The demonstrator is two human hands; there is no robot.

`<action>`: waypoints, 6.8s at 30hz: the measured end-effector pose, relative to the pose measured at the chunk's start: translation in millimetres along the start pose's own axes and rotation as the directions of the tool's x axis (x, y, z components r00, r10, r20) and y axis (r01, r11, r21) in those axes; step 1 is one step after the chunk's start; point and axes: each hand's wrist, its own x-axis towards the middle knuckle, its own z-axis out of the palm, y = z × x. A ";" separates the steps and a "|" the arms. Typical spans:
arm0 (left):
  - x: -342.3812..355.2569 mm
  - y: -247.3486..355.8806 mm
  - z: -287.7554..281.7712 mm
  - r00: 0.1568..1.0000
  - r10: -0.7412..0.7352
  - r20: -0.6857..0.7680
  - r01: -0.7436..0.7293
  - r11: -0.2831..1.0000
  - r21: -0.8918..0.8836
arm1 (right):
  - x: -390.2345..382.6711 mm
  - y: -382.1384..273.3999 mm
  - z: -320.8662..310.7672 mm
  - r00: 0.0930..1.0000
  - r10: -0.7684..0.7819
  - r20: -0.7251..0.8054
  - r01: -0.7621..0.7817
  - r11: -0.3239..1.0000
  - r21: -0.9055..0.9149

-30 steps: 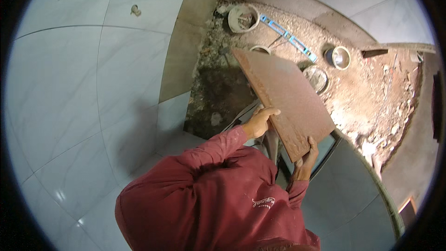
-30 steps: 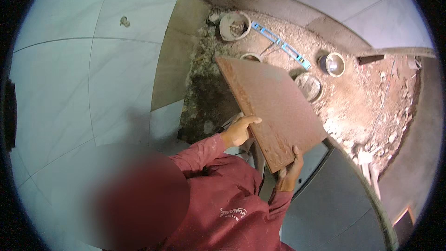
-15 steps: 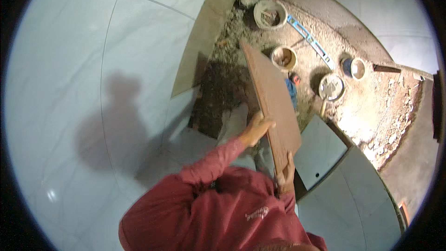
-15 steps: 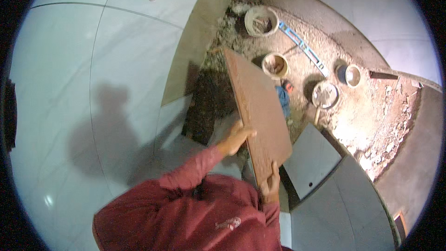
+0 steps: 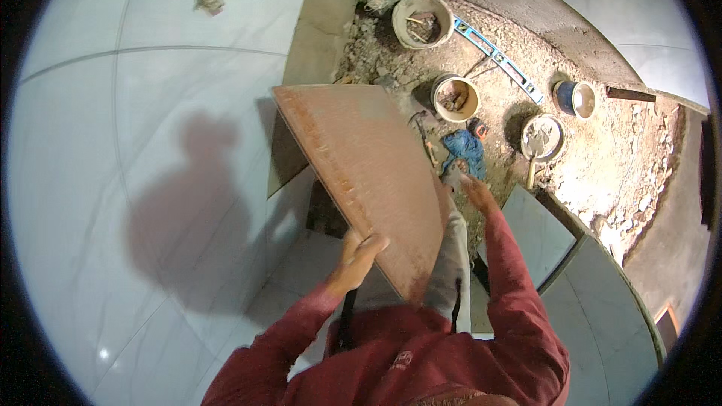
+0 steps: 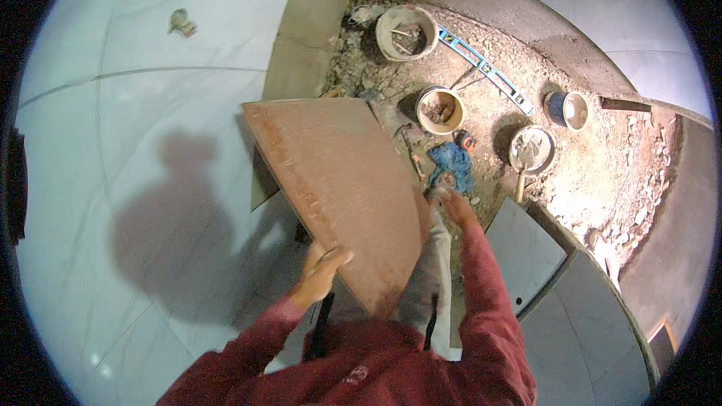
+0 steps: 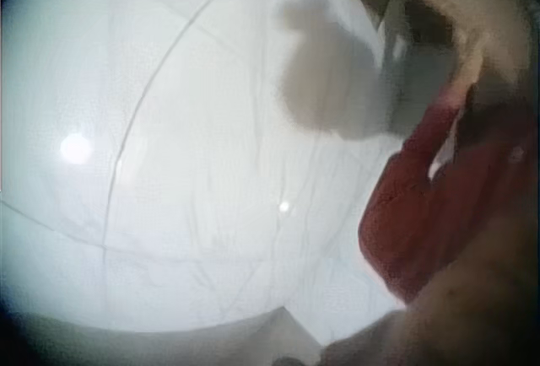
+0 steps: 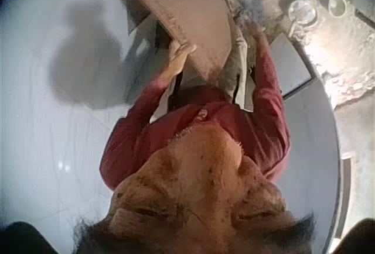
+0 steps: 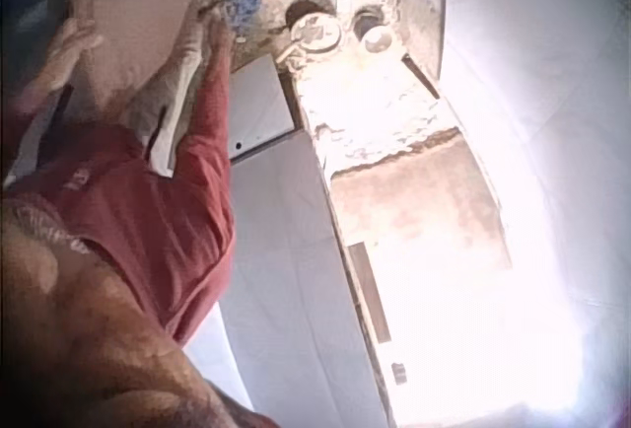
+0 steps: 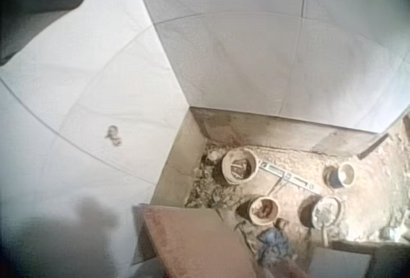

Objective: The person applies mortar to the back of a tile using a trowel.

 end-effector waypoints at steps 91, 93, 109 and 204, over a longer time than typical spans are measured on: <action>577.6 -318.4 6.4 0.949 0.307 0.075 -0.281 0.927 -0.248 | 120.1 351.7 -196.2 0.327 -0.528 -0.784 -0.589 0.535 -0.606; 574.0 -314.3 10.1 0.952 0.305 0.022 -0.291 0.924 -0.247 | 98.0 369.4 -185.7 0.473 -0.182 -0.862 -0.694 0.526 -0.492; 571.9 -309.1 19.1 0.952 0.301 -0.053 -0.306 0.935 -0.180 | 106.0 268.5 -272.4 0.728 -0.376 -0.573 -0.665 -0.187 -0.723; 594.4 -347.5 0.1 0.927 0.374 -0.032 -0.361 0.866 -0.347 | 100.5 168.3 -144.0 0.737 -0.253 -0.626 0.412 0.903 0.121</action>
